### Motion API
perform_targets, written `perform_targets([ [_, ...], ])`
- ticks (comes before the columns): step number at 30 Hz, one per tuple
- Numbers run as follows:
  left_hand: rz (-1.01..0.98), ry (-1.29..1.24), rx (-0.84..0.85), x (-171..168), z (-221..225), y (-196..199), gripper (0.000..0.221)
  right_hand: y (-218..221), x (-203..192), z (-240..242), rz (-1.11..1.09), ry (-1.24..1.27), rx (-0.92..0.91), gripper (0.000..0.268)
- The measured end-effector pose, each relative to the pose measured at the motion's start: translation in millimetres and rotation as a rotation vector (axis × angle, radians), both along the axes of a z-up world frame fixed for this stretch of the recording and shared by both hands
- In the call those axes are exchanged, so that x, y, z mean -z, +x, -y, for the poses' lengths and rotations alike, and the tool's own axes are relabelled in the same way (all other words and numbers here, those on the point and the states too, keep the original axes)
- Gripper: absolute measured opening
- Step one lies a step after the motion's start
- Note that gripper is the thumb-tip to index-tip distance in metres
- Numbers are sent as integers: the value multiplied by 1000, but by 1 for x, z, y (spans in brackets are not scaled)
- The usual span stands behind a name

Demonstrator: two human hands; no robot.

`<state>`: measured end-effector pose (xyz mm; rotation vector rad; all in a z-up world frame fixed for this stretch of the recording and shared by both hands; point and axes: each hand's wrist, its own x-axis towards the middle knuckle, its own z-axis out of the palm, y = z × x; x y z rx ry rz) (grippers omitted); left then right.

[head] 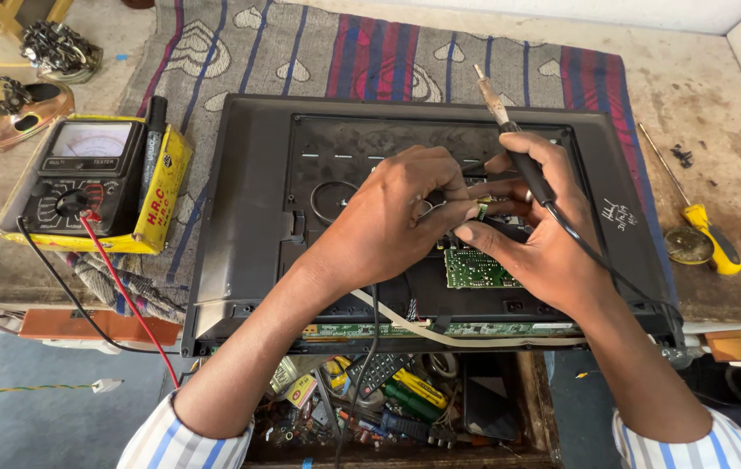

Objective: The person positions circuit boards inside a television casing and solders wires to the components using a soldering iron.

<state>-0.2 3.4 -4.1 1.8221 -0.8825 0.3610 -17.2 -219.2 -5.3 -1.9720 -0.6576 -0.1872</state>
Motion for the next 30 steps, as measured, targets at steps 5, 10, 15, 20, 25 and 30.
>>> perform_targets([
  [5,-26,-3,6,1,-2,-3,16,-5,2,-3,10,-17,62,84],
  [10,-12,-10,14,0,-2,-3,15,-13,1,-4,57,-16,96,83],
  [15,-37,-40,35,0,-1,-2,17,-17,-3,0,227,48,58,77],
  [20,-63,-18,26,4,-1,1,17,-20,-2,0,307,50,29,72],
  [25,-35,-24,32,6,-3,1,18,-19,0,-7,264,60,18,70],
  [30,-10,-24,36,8,-4,3,17,-15,5,-12,261,75,40,70],
])
